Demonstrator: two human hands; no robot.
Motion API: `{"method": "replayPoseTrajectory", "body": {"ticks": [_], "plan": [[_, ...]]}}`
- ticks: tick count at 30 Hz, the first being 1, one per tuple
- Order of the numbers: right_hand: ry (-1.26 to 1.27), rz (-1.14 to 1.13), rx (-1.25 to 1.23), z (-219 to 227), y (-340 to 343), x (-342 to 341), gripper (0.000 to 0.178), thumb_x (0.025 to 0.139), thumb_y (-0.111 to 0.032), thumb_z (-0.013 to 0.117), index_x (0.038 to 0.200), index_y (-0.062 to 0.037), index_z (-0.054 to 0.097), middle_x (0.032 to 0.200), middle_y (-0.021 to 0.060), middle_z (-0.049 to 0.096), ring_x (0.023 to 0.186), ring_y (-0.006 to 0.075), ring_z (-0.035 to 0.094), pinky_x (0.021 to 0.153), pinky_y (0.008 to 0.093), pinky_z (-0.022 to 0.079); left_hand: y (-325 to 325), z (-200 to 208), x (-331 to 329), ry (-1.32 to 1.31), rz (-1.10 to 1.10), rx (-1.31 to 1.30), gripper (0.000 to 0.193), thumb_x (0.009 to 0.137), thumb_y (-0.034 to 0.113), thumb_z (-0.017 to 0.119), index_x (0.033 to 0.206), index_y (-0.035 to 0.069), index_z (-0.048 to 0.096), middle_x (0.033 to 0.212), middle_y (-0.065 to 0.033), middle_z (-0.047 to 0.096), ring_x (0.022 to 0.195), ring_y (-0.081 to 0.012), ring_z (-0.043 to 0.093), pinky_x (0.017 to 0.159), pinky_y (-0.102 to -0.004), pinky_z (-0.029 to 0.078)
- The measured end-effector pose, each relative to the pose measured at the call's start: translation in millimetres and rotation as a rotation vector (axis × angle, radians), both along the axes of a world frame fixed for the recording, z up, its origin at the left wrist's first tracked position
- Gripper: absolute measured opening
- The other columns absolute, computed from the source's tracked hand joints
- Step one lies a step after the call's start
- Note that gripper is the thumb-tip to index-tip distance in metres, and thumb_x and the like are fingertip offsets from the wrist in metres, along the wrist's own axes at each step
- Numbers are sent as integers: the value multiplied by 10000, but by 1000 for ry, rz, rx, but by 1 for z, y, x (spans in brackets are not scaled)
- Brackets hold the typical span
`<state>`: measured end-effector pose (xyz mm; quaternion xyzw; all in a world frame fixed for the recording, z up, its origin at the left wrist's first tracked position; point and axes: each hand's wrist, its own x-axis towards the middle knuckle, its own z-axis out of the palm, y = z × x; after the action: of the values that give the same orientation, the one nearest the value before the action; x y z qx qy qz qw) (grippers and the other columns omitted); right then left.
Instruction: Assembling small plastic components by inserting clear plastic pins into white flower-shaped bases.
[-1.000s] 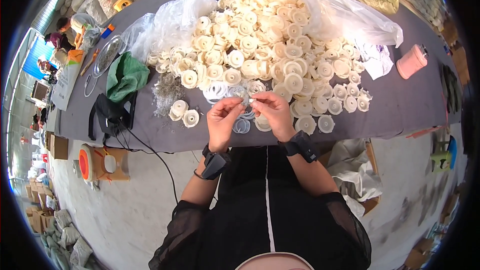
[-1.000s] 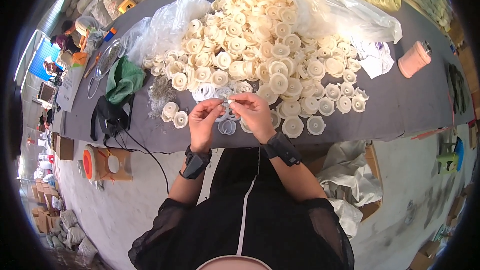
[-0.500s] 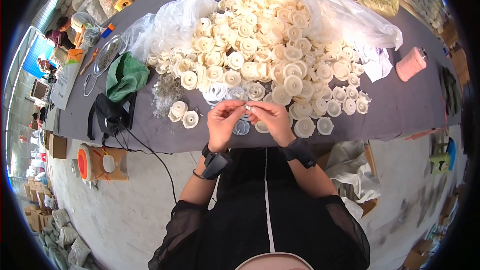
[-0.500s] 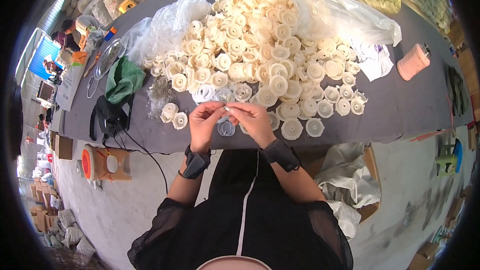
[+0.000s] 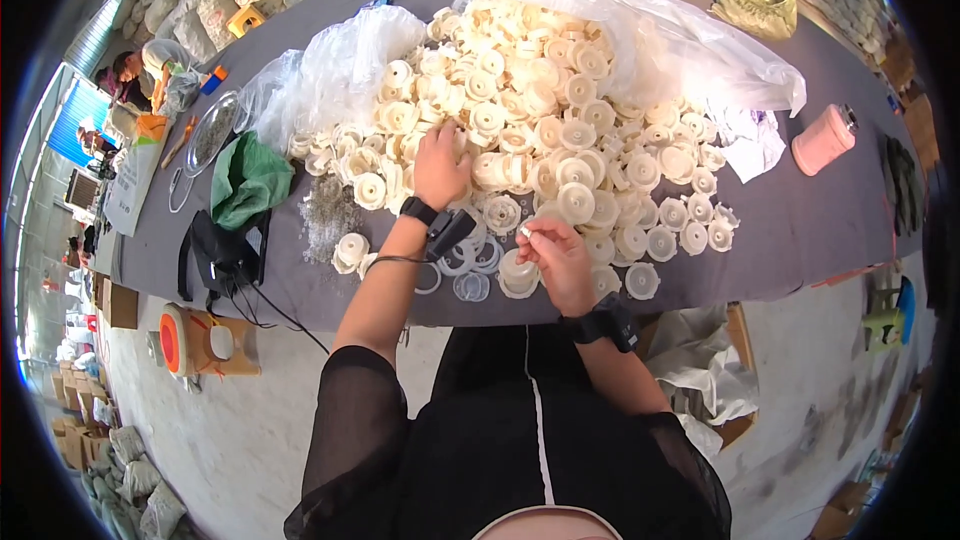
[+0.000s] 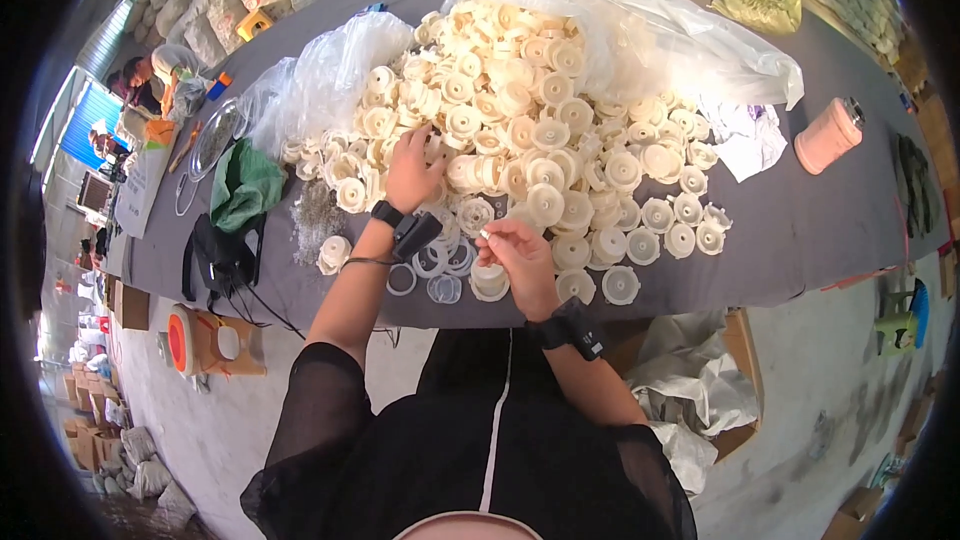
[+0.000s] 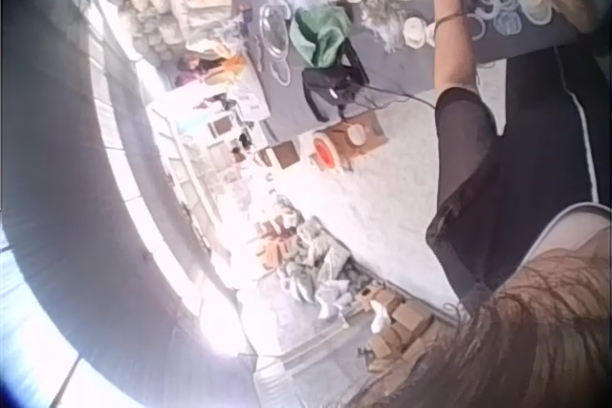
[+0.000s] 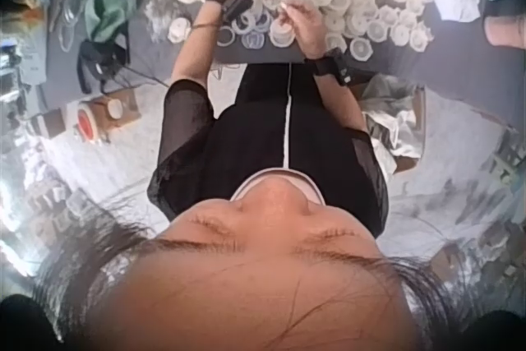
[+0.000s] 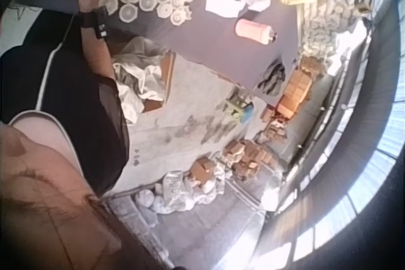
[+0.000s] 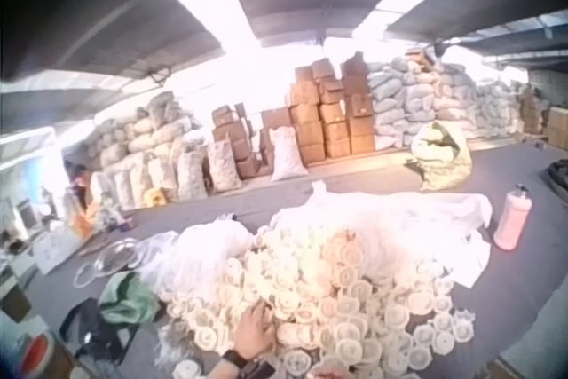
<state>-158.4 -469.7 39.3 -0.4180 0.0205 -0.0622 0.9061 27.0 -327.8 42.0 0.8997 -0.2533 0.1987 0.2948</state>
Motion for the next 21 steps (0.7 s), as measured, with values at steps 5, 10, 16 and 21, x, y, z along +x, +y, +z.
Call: {"method": "replayPoseTrajectory", "body": {"ticks": [5, 10, 16, 21], "plan": [[45, -20, -2, 7, -3, 7, 160, 852, -47, 542, 1002, -3, 577, 881, 95, 617, 746, 129, 584, 685, 252, 494, 3, 5, 18, 114, -95, 77, 385, 705, 95, 603, 1078, 41, 523, 980, -173, 544, 930, -353, 518, 781, -401, 440], [8, -37, -35, 7, 2, 13, 173, 860, -35, 528, 1026, -2, 561, 920, 107, 617, 781, 151, 594, 704, 270, 498, 18, 3, 10, -33, -79, -312, 306, 767, 70, 565, 1068, 21, 539, 962, -144, 561, 878, -314, 553, 786, -364, 444], [-214, -51, 31, 3, 21, 22, 178, 858, -27, 521, 1026, 10, 565, 900, 94, 617, 829, 163, 600, 765, 283, 491, 10, 26, -73, 1199, -334, -1496, 212, 866, 98, 493, 1063, 36, 543, 1002, -71, 585, 907, -178, 564, 792, -296, 457], [-257, -29, 180, 9, 33, 17, 170, 869, -39, 502, 1024, -7, 564, 901, 108, 621, 844, 178, 588, 796, 314, 457, 7, 32, -135, 1144, -493, -1361, 289, 891, 141, 471, 1153, 23, 494, 1119, -84, 538, 989, -152, 528, 804, -286, 442]]}}
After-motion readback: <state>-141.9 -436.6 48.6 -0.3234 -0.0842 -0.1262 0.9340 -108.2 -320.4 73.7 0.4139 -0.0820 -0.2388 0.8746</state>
